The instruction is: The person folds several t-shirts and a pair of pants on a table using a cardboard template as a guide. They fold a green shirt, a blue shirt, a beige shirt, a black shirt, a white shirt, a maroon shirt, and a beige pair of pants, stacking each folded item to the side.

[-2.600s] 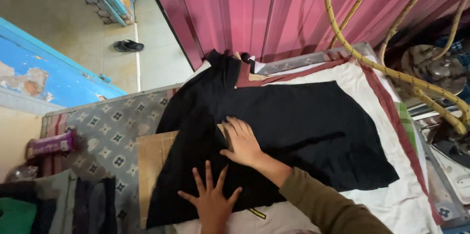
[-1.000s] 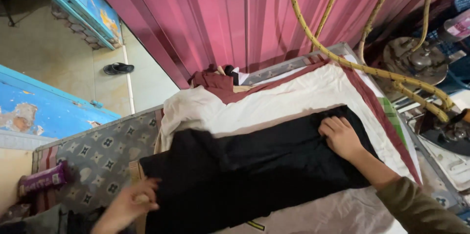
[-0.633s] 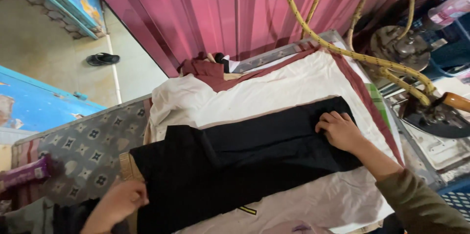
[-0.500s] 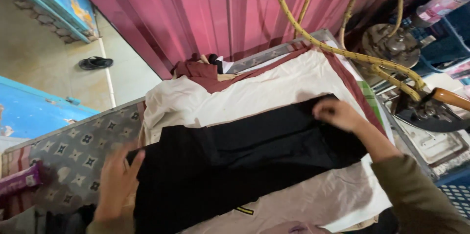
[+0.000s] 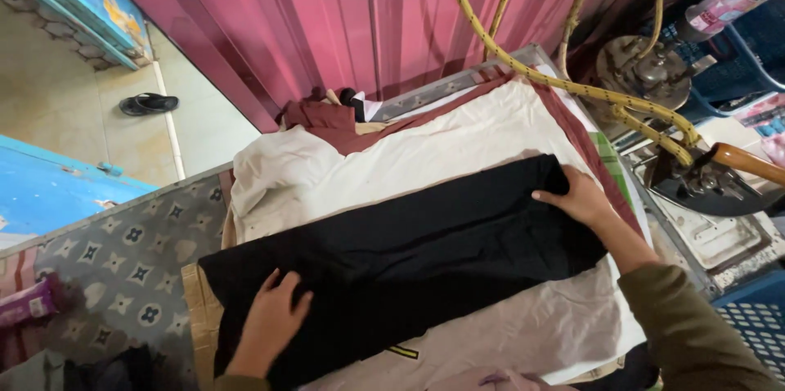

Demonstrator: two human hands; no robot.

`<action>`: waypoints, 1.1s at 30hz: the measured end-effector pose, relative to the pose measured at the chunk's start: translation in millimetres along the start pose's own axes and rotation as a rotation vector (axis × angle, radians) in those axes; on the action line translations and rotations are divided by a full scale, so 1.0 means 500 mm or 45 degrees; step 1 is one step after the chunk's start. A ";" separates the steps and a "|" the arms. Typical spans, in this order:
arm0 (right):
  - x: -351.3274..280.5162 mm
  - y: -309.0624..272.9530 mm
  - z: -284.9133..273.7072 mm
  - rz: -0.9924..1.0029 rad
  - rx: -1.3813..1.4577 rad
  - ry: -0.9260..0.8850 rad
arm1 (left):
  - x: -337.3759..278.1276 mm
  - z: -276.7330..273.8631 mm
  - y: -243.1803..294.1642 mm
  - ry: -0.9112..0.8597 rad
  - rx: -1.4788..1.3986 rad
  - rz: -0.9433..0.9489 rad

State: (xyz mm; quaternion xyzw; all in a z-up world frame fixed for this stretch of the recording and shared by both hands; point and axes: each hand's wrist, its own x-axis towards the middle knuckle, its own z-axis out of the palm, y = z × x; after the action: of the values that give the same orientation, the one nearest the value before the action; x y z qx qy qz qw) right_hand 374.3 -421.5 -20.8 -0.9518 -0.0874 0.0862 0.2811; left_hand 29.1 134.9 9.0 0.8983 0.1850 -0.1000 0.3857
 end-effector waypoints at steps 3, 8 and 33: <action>-0.026 -0.039 0.018 -0.294 -0.438 0.245 | -0.044 -0.003 0.147 0.034 0.740 0.108; -0.077 -0.168 0.020 0.099 -0.417 0.171 | -0.050 0.019 0.177 0.100 0.863 0.530; -0.313 -0.012 0.062 -0.044 -0.051 0.786 | -0.032 0.050 0.142 0.191 0.875 0.535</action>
State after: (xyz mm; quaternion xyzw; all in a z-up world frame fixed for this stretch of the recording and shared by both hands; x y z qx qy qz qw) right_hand 215.2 -434.0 -25.1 -0.9367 -0.0155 -0.2136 0.2769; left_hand 42.5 67.3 43.8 0.9979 -0.0191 -0.0093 0.0605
